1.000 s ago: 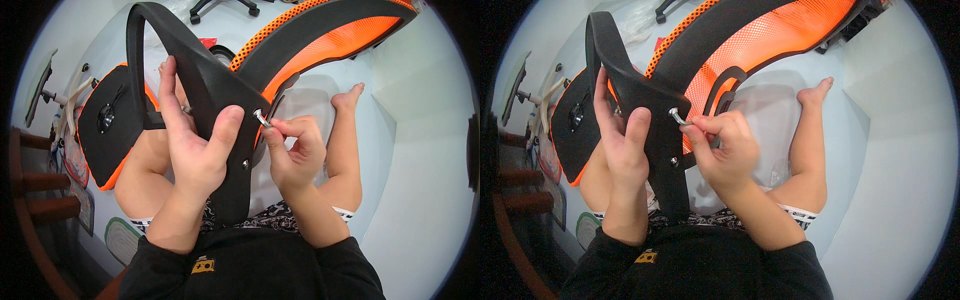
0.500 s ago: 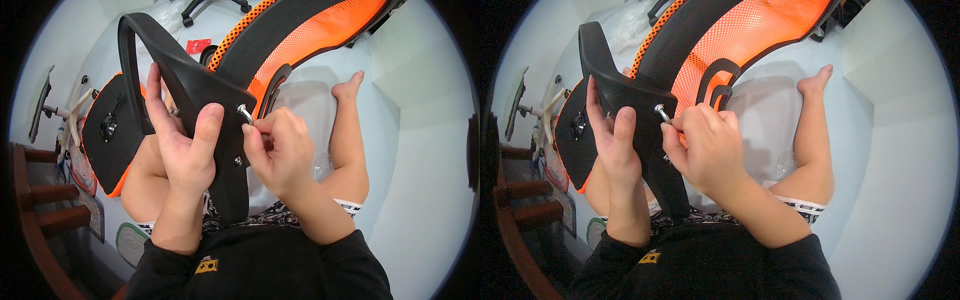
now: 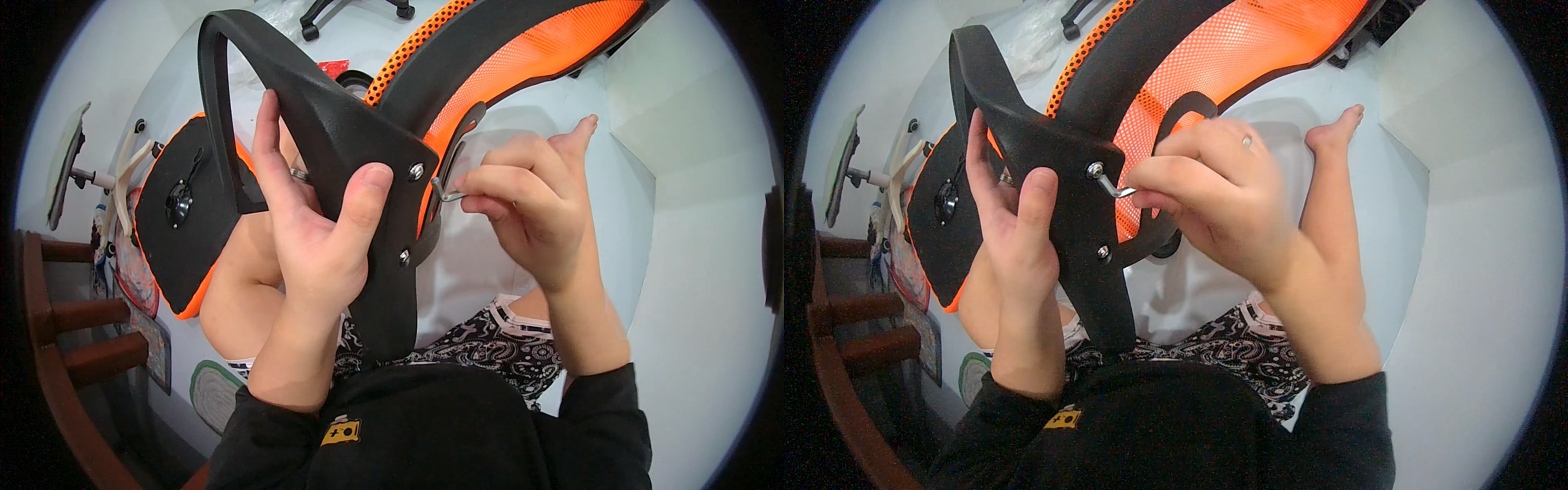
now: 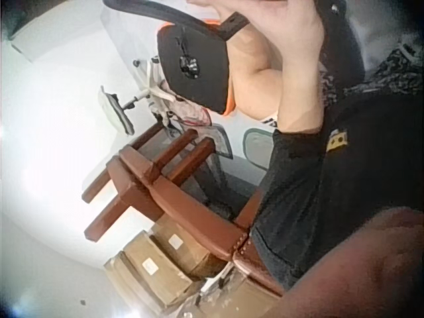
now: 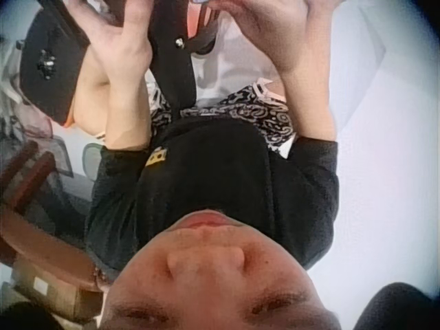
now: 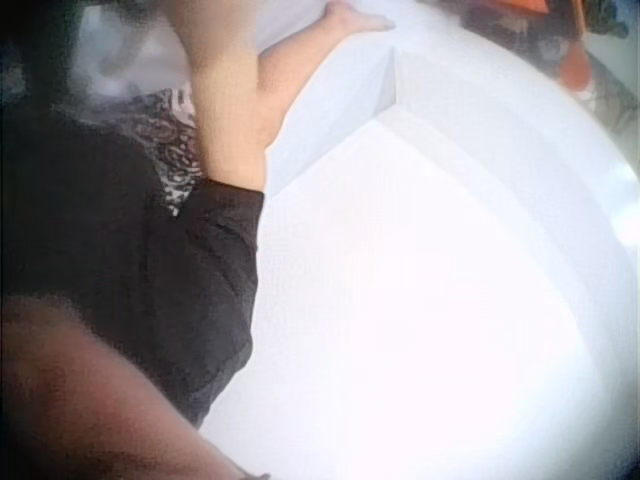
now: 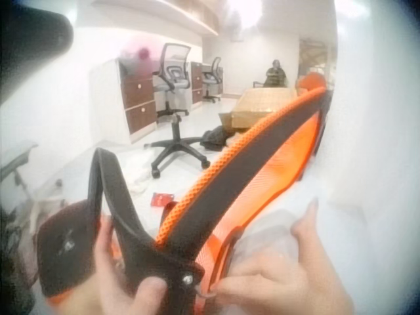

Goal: The person assembles a chair by attaching the backrest to the seat using an Allen key. They insert and tighten multiple screws to secure the backrest in place.

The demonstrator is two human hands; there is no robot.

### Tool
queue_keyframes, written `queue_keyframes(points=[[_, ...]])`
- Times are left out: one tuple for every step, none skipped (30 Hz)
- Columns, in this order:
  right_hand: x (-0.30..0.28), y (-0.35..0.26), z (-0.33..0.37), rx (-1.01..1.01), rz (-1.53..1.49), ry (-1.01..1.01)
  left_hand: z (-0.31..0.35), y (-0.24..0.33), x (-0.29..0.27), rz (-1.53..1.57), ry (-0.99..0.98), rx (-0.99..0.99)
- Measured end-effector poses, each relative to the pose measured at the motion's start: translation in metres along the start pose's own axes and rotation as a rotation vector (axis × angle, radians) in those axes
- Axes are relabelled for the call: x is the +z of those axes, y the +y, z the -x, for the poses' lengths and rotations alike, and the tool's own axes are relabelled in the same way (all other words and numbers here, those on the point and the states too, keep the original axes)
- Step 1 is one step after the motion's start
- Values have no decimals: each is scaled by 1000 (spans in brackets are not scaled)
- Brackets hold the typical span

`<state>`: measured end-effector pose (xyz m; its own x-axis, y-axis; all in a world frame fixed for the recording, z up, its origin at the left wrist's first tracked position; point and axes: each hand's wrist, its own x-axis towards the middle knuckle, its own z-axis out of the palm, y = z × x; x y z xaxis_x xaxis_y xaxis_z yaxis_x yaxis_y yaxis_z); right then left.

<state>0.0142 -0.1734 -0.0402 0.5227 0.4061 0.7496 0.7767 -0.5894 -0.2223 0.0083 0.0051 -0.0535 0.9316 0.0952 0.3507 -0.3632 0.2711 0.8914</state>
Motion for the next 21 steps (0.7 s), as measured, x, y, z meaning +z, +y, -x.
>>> queue_keyframes(points=[[-3, 2, -4, -26, 2, -25, -1, 0, 1, 0, 0, 6], [-6, 6, -7, -59, 13, -47, -1, 0, 2, -4, -8, 4], [-8, 11, -10, -93, 24, -69, -1, 1, 3, -7, -17, 1], [-9, 16, -13, -135, 42, -91, -1, 1, 2, -11, -22, -1], [-10, 20, -16, -177, 61, -113, -1, 2, 2, -1, -22, -1], [-12, 21, -19, -218, 76, -129, -1, 2, 3, 8, -22, 0], [-14, 22, -24, -258, 90, -145, -1, 3, 2, 17, -21, -1], [-16, 21, -28, -298, 104, -161, -1, 2, 2, 10, -23, 3], [-17, 21, -30, -318, 107, -176, 0, 1, 2, 3, -26, 6], [-18, 20, -32, -338, 109, -191, 0, 0, 1, -5, -29, 11], [-19, 19, -35, -350, 114, -207, -1, -1, 1, 0, -29, 16], [-21, 18, -37, -362, 120, -223, -1, -2, 2, 6, -28, 21], [-22, 16, -38, -367, 125, -241, -1, -2, 1, 10, -25, 26], [-22, 15, -40, -377, 130, -253, 0, -1, 1, 4, -26, 21], [-22, 14, -41, -387, 136, -264, 0, 0, 1, -3, -27, 17], [-21, 14, -42, -403, 143, -270, 0, 1, 0, -8, -27, 13], [-21, 13, -44, -417, 158, -281, 0, 0, 0, -20, -17, 36], [-20, 12, -46, -432, 172, -293, -1, -3, -2, -33, -7, 60], [-23, 10, -48, -444, 198, -313, -1, -5, -2, -42, 1, 83], [-26, 8, -51, -439, 210, -323, -1, -6, -2, -37, -3, 80], [-27, 6, -53, -435, 221, -333, -1, -8, -3, -32, -6, 78]])
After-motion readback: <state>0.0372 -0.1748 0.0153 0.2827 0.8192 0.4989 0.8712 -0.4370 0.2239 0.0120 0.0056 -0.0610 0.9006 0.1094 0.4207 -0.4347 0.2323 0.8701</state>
